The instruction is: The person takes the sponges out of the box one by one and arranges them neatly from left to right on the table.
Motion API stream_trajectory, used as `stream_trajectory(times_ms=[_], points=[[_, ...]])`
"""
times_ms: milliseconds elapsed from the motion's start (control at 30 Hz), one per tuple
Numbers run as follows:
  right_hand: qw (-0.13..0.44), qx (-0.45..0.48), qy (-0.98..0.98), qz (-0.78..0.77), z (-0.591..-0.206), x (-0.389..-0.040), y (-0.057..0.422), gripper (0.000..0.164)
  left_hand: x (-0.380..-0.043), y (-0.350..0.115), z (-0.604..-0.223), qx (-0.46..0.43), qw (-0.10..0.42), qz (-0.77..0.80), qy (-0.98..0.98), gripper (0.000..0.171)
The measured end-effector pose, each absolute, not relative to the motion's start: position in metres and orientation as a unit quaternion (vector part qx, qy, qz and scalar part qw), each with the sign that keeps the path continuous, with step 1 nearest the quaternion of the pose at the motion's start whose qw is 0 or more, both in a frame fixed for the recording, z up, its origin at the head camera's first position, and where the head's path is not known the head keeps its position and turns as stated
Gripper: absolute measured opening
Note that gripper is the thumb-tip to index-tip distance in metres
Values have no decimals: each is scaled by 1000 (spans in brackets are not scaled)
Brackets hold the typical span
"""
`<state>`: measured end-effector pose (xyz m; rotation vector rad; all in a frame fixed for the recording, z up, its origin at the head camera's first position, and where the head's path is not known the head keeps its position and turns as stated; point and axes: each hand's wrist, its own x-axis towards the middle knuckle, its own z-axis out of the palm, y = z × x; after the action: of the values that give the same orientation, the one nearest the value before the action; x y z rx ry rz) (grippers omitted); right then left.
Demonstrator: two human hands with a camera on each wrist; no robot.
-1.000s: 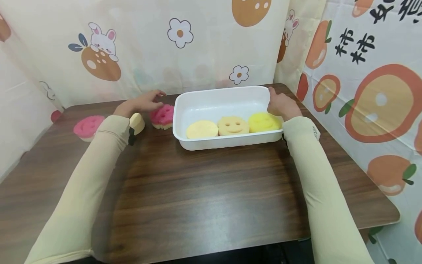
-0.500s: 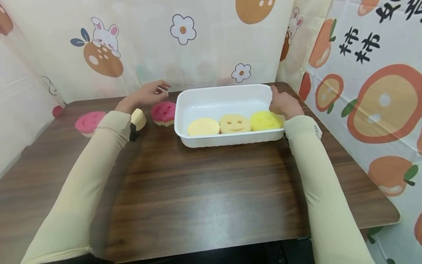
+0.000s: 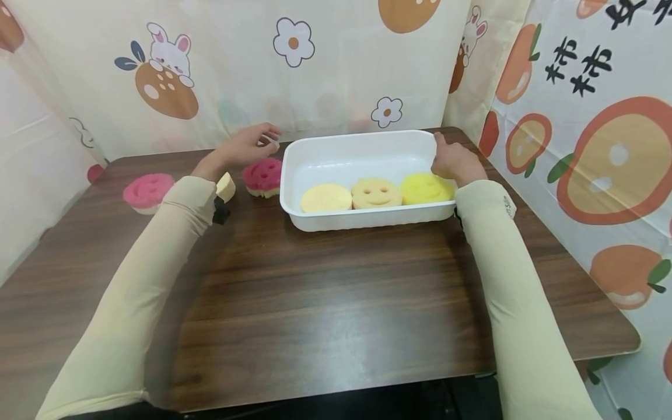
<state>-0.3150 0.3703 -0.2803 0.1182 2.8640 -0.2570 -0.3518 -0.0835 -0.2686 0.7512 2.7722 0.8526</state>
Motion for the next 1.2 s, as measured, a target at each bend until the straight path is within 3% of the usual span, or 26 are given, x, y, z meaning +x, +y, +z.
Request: stream_trajectory(times_ms=[1200], points=[[137,44,986,-88,-281,-315,372,77,-332,-28,-270,309,78,266,910,57]])
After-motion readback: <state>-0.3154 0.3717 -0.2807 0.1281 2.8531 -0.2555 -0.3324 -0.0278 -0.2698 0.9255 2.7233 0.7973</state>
